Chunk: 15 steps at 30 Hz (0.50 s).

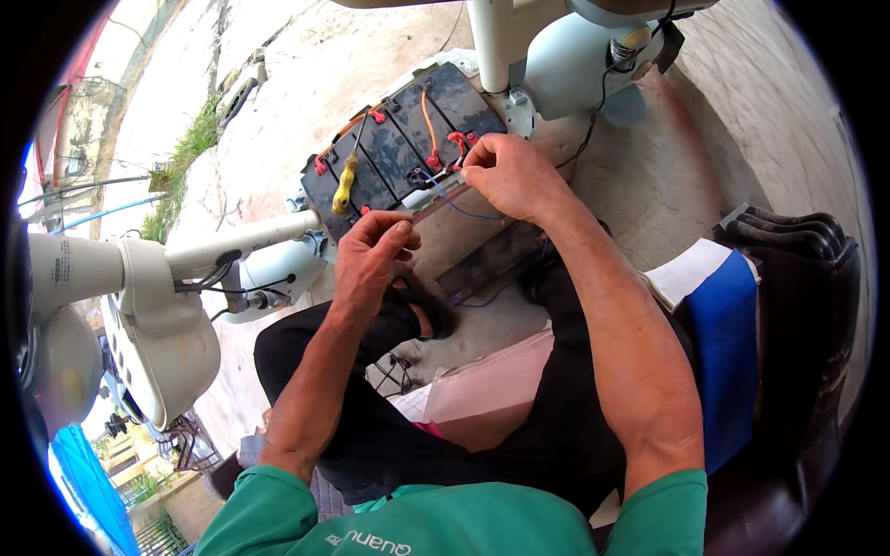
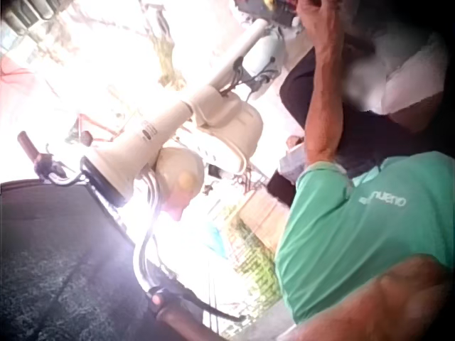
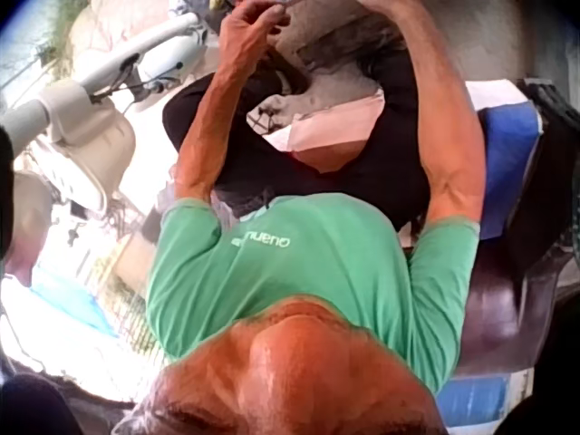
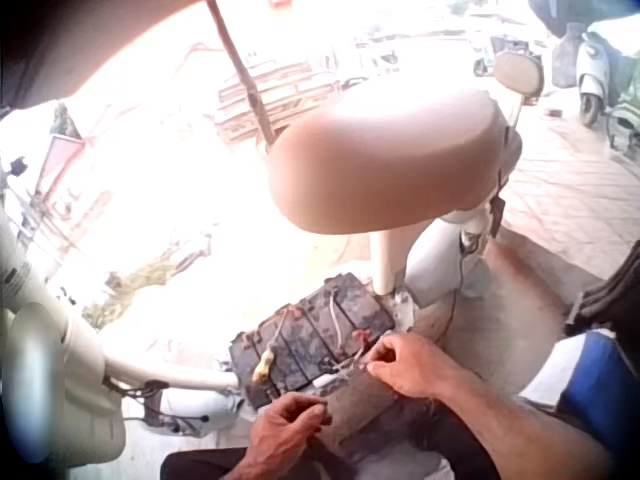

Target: The person is working on a scooter battery, using a screwdriver to adjust connections and wires. They are seated on the floor, manipulating the battery terminals and wires with both hands.

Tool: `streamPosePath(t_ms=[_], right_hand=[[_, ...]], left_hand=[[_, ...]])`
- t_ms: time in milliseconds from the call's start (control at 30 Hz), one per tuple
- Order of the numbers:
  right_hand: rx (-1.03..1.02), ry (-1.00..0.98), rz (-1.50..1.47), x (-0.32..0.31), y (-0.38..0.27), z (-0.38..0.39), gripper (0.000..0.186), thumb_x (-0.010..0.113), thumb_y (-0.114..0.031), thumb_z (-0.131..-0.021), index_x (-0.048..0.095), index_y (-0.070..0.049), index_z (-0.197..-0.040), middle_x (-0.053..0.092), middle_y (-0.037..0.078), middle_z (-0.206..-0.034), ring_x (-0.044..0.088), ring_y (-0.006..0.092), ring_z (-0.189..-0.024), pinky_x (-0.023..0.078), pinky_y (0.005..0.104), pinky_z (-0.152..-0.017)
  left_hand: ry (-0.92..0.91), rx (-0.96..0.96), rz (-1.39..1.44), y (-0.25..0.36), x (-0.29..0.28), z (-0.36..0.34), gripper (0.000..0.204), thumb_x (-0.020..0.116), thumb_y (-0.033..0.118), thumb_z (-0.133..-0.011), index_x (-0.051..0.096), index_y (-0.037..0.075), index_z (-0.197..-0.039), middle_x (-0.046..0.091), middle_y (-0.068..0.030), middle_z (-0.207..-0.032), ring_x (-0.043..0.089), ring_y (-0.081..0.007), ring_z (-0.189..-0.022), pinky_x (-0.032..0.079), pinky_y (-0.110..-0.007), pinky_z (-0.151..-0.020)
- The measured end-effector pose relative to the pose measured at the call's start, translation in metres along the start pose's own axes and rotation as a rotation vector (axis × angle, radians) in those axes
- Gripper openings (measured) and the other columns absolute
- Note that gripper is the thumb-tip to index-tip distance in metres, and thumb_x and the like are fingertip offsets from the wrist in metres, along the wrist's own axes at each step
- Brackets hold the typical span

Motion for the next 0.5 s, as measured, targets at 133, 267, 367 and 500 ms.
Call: streamPosePath(t_ms=[133, 267, 367, 500], right_hand=[[-0.097, -0.021, 0.055, 0.005, -0.006, 0.008, 0.016, 0.068, -0.011, -0.090, 0.068, 0.002, -0.098, 0.070, 0.004, -0.085, 0.063, 0.0118, -0.076, 0.051, 0.0296, -0.070], [-0.150, -0.069, 0.193, 0.002, -0.010, 0.021, 0.019, 0.070, -0.012, -0.088, 0.069, 0.002, -0.100, 0.071, 0.006, -0.082, 0.065, 0.0143, -0.073, 0.053, 0.0330, -0.071], [-0.149, -0.060, 0.296, -0.003, -0.015, 0.037, 0.018, 0.070, -0.012, -0.088, 0.070, 0.002, -0.099, 0.071, 0.007, -0.082, 0.065, 0.0143, -0.072, 0.053, 0.0328, -0.069], [-0.040, -0.107, 0.119, 0.005, -0.009, 0.054, 0.017, 0.070, -0.011, -0.091, 0.070, 0.004, -0.098, 0.071, 0.007, -0.083, 0.065, 0.0136, -0.072, 0.053, 0.0316, -0.068]], left_hand=[[-0.105, 0.038, -0.226, 0.046, -0.004, 0.026, 0.026, 0.070, 0.021, -0.101, 0.069, 0.001, -0.116, 0.073, -0.0057, -0.095, 0.066, -0.0111, -0.086, 0.053, -0.026, -0.076], [-0.059, 0.011, -0.193, 0.034, -0.015, 0.041, 0.024, 0.069, 0.020, -0.101, 0.069, -0.001, -0.113, 0.071, -0.0055, -0.093, 0.066, -0.0118, -0.087, 0.052, -0.026, -0.078], [-0.060, 0.121, -0.241, 0.045, 0.004, 0.038, 0.024, 0.070, 0.020, -0.100, 0.071, -0.001, -0.111, 0.071, -0.0046, -0.092, 0.065, -0.0112, -0.085, 0.050, -0.027, -0.079], [0.005, 0.075, -0.368, 0.037, 0.026, 0.017, 0.038, 0.076, 0.025, -0.094, 0.068, -0.005, -0.117, 0.074, -0.0087, -0.097, 0.068, -0.0150, -0.089, 0.054, -0.030, -0.082]])
Point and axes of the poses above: each hand's wrist, its own z-axis away from the middle knuckle, its own x-axis out of the palm, y = z × x, the point moved 3 cm from there along -z, towards the middle knuckle
